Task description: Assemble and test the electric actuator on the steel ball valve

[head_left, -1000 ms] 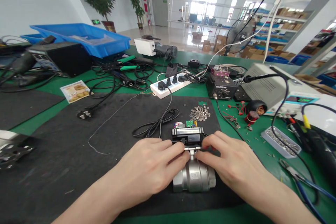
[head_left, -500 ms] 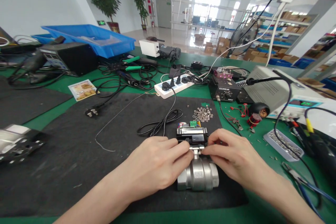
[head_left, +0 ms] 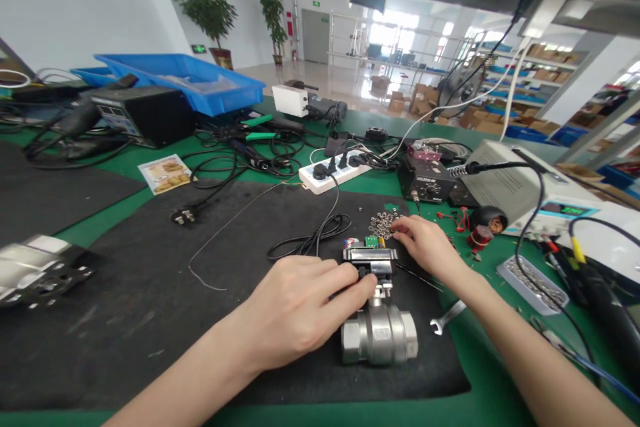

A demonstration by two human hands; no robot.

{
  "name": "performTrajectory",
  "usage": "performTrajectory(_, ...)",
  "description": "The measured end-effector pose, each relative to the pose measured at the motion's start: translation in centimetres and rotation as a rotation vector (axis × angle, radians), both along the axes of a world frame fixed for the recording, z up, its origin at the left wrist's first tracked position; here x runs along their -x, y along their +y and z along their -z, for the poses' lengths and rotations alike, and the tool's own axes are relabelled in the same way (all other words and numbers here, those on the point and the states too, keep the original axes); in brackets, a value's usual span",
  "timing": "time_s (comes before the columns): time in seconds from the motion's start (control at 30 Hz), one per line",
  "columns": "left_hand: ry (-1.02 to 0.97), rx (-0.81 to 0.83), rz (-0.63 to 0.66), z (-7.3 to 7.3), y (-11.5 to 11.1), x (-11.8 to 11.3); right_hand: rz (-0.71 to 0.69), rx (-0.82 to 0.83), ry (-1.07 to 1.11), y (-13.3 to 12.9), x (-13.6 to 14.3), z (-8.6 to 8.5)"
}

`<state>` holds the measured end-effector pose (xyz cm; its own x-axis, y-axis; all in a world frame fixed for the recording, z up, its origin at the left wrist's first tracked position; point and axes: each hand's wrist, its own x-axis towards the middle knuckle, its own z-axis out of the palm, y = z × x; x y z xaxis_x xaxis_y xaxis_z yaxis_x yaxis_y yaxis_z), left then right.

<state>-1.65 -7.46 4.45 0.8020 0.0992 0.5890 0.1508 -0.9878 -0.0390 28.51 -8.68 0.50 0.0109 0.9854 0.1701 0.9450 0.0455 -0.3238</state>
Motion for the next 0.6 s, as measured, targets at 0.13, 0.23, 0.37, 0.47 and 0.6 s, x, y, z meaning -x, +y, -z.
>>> performTrajectory(0.13, -0.013, -0.019, -0.007, 0.2, 0.1, 0.0, 0.023, 0.034, 0.02, 0.1, -0.4, 0.5)
performTrajectory(0.23, -0.034, -0.03, -0.02, 0.4, 0.2, 0.0, 0.023, 0.081, 0.042, 0.4, -1.0, 0.6)
performTrajectory(0.37, -0.038, -0.031, -0.029, 0.5, 0.3, 0.1, 0.001, 0.097, 0.016, 0.6, -1.2, 0.6)
performTrajectory(0.47, -0.032, -0.028, -0.031, 0.6, 0.3, 0.1, -0.026, 0.087, -0.014, 0.5, -1.0, 0.5)
performTrajectory(0.6, -0.029, -0.035, -0.034, 0.7, 0.3, 0.0, -0.062, 0.069, -0.025, 0.5, -1.1, 0.8)
